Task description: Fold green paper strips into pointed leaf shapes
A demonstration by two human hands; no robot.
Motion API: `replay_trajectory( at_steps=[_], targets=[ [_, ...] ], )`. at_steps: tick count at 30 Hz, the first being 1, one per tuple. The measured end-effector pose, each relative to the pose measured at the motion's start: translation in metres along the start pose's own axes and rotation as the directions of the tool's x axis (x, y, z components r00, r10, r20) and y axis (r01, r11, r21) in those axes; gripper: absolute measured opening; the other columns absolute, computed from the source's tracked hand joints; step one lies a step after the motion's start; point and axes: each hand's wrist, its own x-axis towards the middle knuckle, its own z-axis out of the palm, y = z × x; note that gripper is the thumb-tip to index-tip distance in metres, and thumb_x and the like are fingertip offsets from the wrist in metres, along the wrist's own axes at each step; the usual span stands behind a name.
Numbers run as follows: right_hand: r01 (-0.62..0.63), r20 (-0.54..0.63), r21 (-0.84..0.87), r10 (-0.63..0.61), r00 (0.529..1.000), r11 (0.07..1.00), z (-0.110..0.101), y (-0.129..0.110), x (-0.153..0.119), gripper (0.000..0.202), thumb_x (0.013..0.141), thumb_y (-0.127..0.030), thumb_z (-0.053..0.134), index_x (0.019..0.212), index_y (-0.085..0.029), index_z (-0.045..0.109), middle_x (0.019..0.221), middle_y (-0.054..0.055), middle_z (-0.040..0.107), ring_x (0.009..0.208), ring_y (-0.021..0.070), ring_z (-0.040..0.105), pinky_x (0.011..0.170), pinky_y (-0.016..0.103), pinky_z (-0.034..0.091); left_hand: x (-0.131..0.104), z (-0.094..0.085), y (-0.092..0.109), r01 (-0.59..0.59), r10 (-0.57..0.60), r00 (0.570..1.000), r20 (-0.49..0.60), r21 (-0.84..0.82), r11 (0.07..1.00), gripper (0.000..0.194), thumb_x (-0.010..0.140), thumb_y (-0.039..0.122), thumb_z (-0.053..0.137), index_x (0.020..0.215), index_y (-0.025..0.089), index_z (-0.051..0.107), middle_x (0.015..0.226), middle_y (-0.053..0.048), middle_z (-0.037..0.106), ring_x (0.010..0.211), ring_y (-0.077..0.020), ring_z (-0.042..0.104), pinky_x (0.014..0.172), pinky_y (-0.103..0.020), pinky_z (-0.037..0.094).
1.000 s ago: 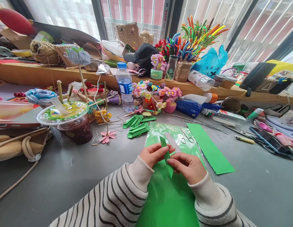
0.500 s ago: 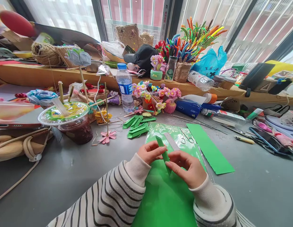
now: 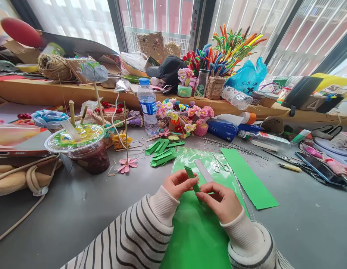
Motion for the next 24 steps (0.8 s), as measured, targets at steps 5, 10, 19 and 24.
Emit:
replay_trajectory(
  at_steps=[5, 10, 19, 24],
  targets=[
    [0.251, -0.008, -0.192, -0.257, 0.966, 0.949, -0.0020, -0.0006, 0.0005, 0.008, 0.065, -0.018, 0.054, 0.058, -0.016, 0.056, 0.070, 0.006, 0.059, 0.067, 0.0163, 0.055, 0.053, 0.026, 0.047, -0.0024, 0.0021, 0.0002, 0.036, -0.036, 0.999, -0.004, -0.072, 0.997, 0.019, 0.049, 0.022, 0.067, 0.065, 0.013, 0.062, 0.061, -0.002, 0.061, 0.062, -0.0129, 0.056, 0.059, -0.025, 0.045],
    [0.341, -0.032, -0.336, -0.372, 0.928, 0.878, -0.0031, -0.0005, 0.0009, 0.001, 0.064, -0.016, 0.055, 0.065, -0.017, 0.055, 0.076, 0.007, 0.057, 0.071, 0.0176, 0.053, 0.052, 0.028, 0.046, -0.0026, 0.0002, 0.0026, 0.057, -0.064, 0.998, -0.030, -0.187, 0.981, 0.016, 0.051, 0.023, 0.066, 0.064, 0.015, 0.061, 0.063, 0.000, 0.062, 0.066, -0.0119, 0.056, 0.065, -0.025, 0.044],
    [0.427, -0.083, -0.453, -0.514, 0.854, 0.783, -0.0071, -0.0020, -0.0009, 0.007, 0.065, -0.013, 0.056, 0.060, -0.018, 0.054, 0.076, 0.006, 0.054, 0.072, 0.0171, 0.051, 0.064, 0.032, 0.042, -0.0040, 0.0024, 0.0010, 0.050, -0.025, 0.996, 0.081, -0.318, 0.947, 0.018, 0.047, 0.016, 0.069, 0.062, 0.014, 0.061, 0.062, -0.002, 0.064, 0.069, -0.0150, 0.059, 0.064, -0.026, 0.047],
    [0.429, -0.057, -0.471, -0.512, 0.857, 0.771, -0.0075, -0.0017, -0.0014, 0.005, 0.064, -0.017, 0.057, 0.060, -0.018, 0.057, 0.078, 0.006, 0.054, 0.074, 0.0181, 0.050, 0.066, 0.033, 0.042, -0.0052, 0.0026, 0.0037, 0.060, -0.058, 0.998, 0.015, -0.297, 0.953, 0.016, 0.047, 0.016, 0.069, 0.060, 0.012, 0.061, 0.057, -0.002, 0.064, 0.062, -0.0133, 0.060, 0.058, -0.023, 0.049]
  ],
)
